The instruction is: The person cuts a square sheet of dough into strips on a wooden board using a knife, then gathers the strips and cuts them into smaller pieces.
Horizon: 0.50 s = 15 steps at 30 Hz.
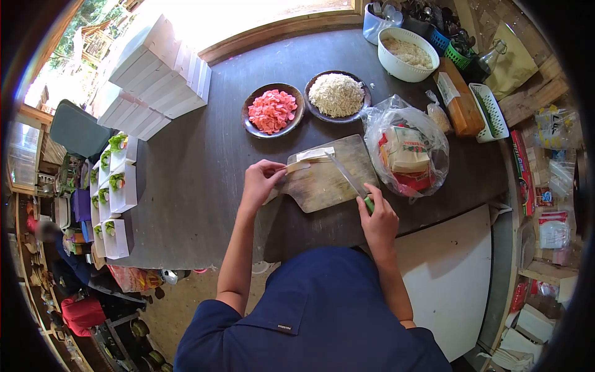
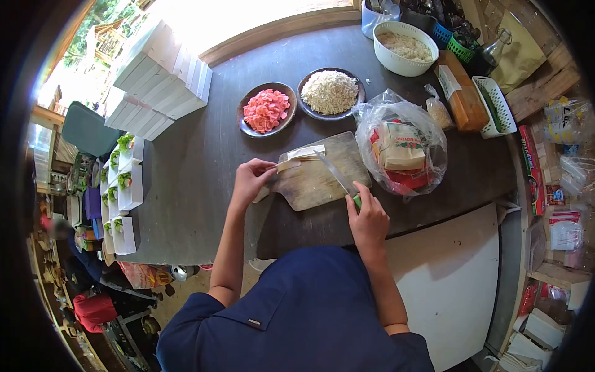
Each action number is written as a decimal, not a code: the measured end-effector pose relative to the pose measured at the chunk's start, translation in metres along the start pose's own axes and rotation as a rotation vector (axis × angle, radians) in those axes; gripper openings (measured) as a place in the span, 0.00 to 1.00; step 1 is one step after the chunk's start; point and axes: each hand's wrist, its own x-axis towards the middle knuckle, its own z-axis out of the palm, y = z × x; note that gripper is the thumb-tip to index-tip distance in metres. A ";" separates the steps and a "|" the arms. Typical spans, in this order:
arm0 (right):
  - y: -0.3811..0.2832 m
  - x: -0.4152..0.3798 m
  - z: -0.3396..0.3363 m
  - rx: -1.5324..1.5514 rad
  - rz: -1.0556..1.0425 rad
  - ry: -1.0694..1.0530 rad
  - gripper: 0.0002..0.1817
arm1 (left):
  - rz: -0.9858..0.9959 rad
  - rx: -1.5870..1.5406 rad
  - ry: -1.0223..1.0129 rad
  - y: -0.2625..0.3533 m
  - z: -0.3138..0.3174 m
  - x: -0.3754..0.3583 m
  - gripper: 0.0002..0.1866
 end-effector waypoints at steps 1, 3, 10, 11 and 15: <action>0.001 0.000 -0.001 0.009 0.032 0.005 0.21 | 0.009 0.008 0.001 0.000 -0.006 -0.002 0.15; 0.003 -0.002 -0.005 0.017 0.071 0.011 0.20 | -0.037 0.008 -0.024 0.002 -0.019 -0.010 0.14; 0.015 -0.020 -0.023 0.104 0.282 -0.098 0.14 | -0.030 -0.264 -0.051 0.046 -0.026 -0.026 0.13; 0.015 -0.022 -0.024 0.049 0.269 -0.107 0.14 | -0.036 -0.359 -0.038 0.054 -0.020 -0.025 0.12; 0.014 -0.020 -0.025 0.135 0.288 -0.019 0.14 | -0.081 -0.611 -0.088 0.063 0.023 -0.013 0.11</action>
